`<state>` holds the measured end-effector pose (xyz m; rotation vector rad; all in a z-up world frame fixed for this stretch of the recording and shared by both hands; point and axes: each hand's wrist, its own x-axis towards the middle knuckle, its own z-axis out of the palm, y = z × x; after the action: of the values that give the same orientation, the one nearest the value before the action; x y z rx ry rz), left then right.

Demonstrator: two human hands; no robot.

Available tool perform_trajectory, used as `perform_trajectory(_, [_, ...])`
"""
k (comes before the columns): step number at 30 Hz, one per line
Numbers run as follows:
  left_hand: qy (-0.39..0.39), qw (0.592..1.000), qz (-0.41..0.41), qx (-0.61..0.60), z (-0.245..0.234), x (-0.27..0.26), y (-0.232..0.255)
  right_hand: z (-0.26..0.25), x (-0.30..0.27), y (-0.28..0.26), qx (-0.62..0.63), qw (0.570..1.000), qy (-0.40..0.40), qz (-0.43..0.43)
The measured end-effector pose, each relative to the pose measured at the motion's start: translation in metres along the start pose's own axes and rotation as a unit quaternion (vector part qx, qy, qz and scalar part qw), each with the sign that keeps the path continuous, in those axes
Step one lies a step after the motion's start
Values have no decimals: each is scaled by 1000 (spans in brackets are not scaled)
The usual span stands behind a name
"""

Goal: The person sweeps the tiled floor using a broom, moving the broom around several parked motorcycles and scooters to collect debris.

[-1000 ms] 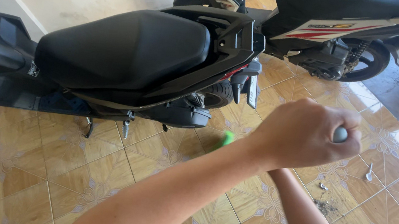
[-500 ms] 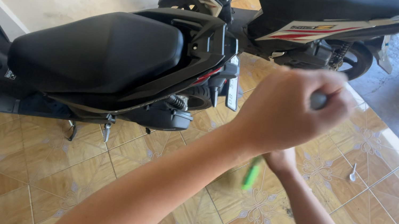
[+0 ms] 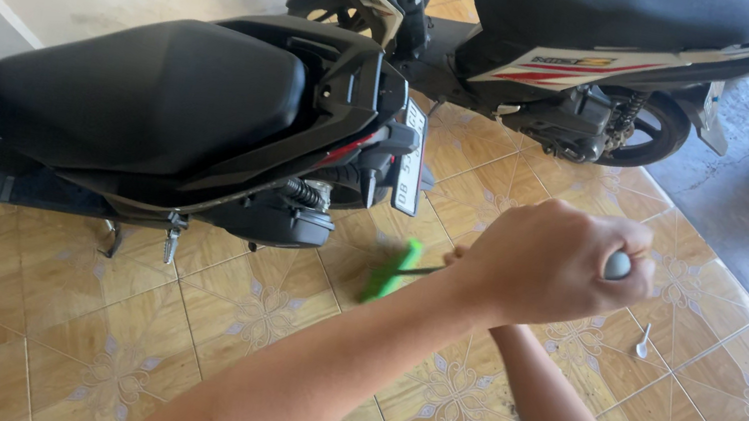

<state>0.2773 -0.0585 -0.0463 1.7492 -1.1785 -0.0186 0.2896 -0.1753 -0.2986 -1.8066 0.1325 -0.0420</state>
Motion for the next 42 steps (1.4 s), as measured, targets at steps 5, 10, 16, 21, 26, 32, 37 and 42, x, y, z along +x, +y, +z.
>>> perform_trajectory(5, [51, 998, 1, -33, 42, 13, -1, -75, -21, 43, 156, 984, 60, -55])
perform_trajectory(10, [69, 995, -7, -71, 47, 27, -1, -99, -10, 44, -43, 991, 81, -97])
perform_trajectory(16, [137, 989, 51, 4, 6, 62, 37, -62, 21, 15, -83, 992, 10, -94])
perform_trajectory(21, [-5, 999, 17, 27, 30, 68, 40, -43, 9, 9, -132, 984, -119, -24])
perform_trajectory(26, [0, 999, 27, 21, 63, 56, 33, -77, -37, 40, 98, 990, -98, -9])
perform_trajectory(32, [47, 996, 12, -73, 75, 45, 23, -155, -78, 65, 37, 999, -15, -30])
perform_trajectory(37, [78, 995, 23, -56, 59, 61, 24, -171, -62, 59, -207, 975, 71, -21])
perform_trajectory(42, [113, 989, 95, -4, 20, 96, 41, -113, 4, 33, -122, 984, 101, -77])
